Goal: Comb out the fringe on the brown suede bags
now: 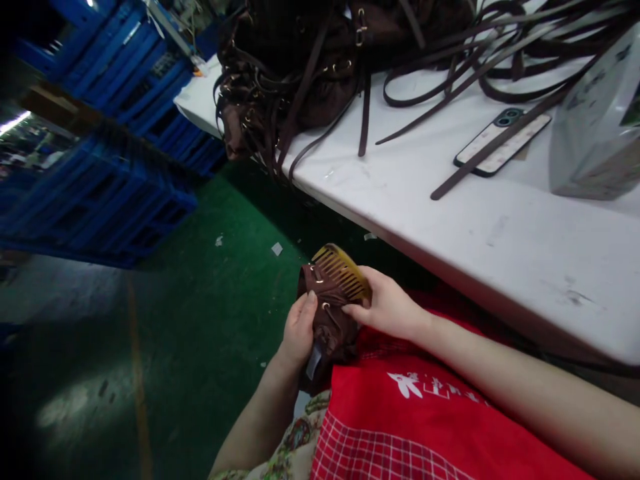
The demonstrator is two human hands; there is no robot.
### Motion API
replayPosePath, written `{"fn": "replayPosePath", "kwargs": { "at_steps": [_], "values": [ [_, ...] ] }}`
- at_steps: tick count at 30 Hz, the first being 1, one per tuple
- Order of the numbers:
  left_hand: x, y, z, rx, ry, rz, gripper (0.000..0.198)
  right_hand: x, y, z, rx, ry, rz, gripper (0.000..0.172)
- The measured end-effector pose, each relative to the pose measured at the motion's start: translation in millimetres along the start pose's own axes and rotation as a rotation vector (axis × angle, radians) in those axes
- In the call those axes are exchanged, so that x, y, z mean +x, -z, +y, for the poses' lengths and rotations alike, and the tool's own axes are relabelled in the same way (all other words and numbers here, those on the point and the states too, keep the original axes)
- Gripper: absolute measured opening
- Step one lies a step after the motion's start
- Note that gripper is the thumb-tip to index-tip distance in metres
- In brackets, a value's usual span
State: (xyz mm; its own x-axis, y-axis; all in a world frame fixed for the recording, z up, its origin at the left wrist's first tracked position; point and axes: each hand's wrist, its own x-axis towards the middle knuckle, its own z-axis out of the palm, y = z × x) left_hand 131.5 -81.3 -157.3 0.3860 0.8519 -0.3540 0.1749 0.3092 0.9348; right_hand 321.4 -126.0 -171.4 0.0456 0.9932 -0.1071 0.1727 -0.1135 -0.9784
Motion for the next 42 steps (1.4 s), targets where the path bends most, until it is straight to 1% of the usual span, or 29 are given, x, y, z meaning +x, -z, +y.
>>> {"fn": "replayPosePath", "kwargs": {
  "at_steps": [2, 4, 5, 7, 8, 9, 10, 11, 12, 14, 15, 16, 18, 19, 21, 23, 24, 27, 28, 29, 30, 31, 32, 34, 35, 37, 39, 40, 42],
  "values": [
    [-1.7, -3.9, 0.7, 0.132, -0.057, -0.002, 0.044, 3.8, -8.3, 4.4, -0.166, 0.036, 0.047, 0.041],
    [-3.7, -4.4, 5.5, 0.320, -0.106, 0.010, 0.039, 7.1, -10.7, 12.2, -0.193, 0.013, 0.055, 0.031],
    [-4.4, -3.3, 9.9, 0.434, -0.152, 0.058, 0.035, 8.4, -10.1, 16.1, -0.123, -0.020, 0.029, 0.025],
    [-3.8, 0.4, 22.7, 0.661, -0.330, 0.250, 0.023, 10.2, -7.5, 21.5, 0.115, -0.119, -0.055, 0.017],
    [-1.8, 2.6, 30.5, 0.758, -0.451, 0.339, 0.022, 10.5, -6.1, 22.3, 0.248, -0.181, -0.092, 0.015],
    [1.9, 4.6, 38.8, 0.835, -0.568, 0.366, 0.029, 10.5, -5.0, 21.9, 0.368, -0.242, -0.120, 0.013],
    [7.2, 6.2, 47.2, 0.892, -0.658, 0.303, 0.038, 10.3, -4.1, 20.4, 0.467, -0.293, -0.145, 0.012],
    [14.1, 7.3, 55.4, 0.933, -0.706, 0.153, 0.045, 9.9, -3.2, 18.1, 0.548, -0.331, -0.164, 0.012],
    [22.4, 7.8, 63.2, 0.966, -0.710, -0.043, 0.050, 9.5, -2.0, 15.3, 0.619, -0.354, -0.172, 0.012],
    [41.0, 7.3, 77.1, 1.010, -0.639, -0.408, 0.050, 8.9, 2.4, 8.9, 0.731, -0.369, -0.178, 0.015],
    [50.3, 6.4, 83.1, 1.017, -0.591, -0.543, 0.046, 8.6, 5.9, 5.6, 0.772, -0.379, -0.175, 0.016],
    [59.1, 5.1, 88.1, 1.016, -0.545, -0.648, 0.042, 8.3, 10.2, 2.1, 0.806, -0.398, -0.168, 0.016],
    [74.3, 0.9, 94.4, 0.990, -0.451, -0.810, 0.036, 7.3, 20.0, -5.4, 0.857, -0.447, -0.165, 0.015],
    [80.4, -2.5, 95.0, 0.964, -0.402, -0.868, 0.039, 6.8, 24.8, -9.4, 0.876, -0.474, -0.169, 0.013],
    [89.7, -12.9, 90.3, 0.893, -0.298, -0.932, 0.047, 6.2, 32.8, -17.1, 0.894, -0.533, -0.199, 0.011],
    [95.9, -28.3, 78.1, 0.773, -0.177, -1.002, 0.048, 7.2, 38.4, -21.4, 0.891, -0.596, -0.249, 0.013],
    [98.4, -36.8, 69.7, 0.698, -0.107, -1.061, 0.050, 8.5, 40.7, -21.1, 0.884, -0.618, -0.272, 0.015],
    [106.9, -54.9, 38.3, 0.477, 0.143, -1.253, 0.053, 14.3, 48.9, -6.0, 0.840, -0.628, -0.295, 0.020],
    [110.5, -55.4, 26.6, 0.421, 0.256, -1.269, 0.050, 16.1, 52.4, 3.4, 0.806, -0.621, -0.268, 0.021],
    [114.2, -52.1, 14.7, 0.374, 0.381, -1.240, 0.045, 17.2, 56.1, 14.1, 0.750, -0.613, -0.214, 0.022],
    [117.8, -45.1, 3.0, 0.324, 0.513, -1.176, 0.042, 17.4, 59.6, 25.6, 0.673, -0.608, -0.139, 0.023],
    [120.7, -34.9, -8.0, 0.260, 0.625, -1.076, 0.040, 16.4, 62.6, 37.1, 0.583, -0.605, -0.054, 0.025],
    [122.6, -22.5, -18.0, 0.188, 0.699, -0.961, 0.040, 14.4, 64.8, 47.9, 0.496, -0.596, 0.025, 0.027],
    [122.2, 4.2, -34.0, 0.072, 0.761, -0.746, 0.037, 8.1, 66.1, 65.5, 0.367, -0.546, 0.116, 0.032],
    [119.8, 16.3, -39.4, 0.035, 0.774, -0.671, 0.035, 4.6, 65.2, 71.6, 0.332, -0.505, 0.123, 0.034],
    [112.0, 34.1, -44.9, -0.034, 0.799, -0.596, 0.033, -0.4, 60.9, 78.0, 0.313, -0.417, 0.091, 0.038],
    [103.2, 42.1, -43.8, -0.126, 0.814, -0.608, 0.035, -1.5, 54.1, 76.9, 0.336, -0.391, 0.042, 0.041],
    [99.4, 42.8, -41.3, -0.165, 0.816, -0.632, 0.036, -0.5, 50.2, 74.2, 0.364, -0.413, -0.001, 0.040],
    [94.2, 39.8, -34.3, -0.190, 0.802, -0.684, 0.037, 3.4, 41.7, 66.4, 0.436, -0.493, -0.124, 0.032]
  ]
}}
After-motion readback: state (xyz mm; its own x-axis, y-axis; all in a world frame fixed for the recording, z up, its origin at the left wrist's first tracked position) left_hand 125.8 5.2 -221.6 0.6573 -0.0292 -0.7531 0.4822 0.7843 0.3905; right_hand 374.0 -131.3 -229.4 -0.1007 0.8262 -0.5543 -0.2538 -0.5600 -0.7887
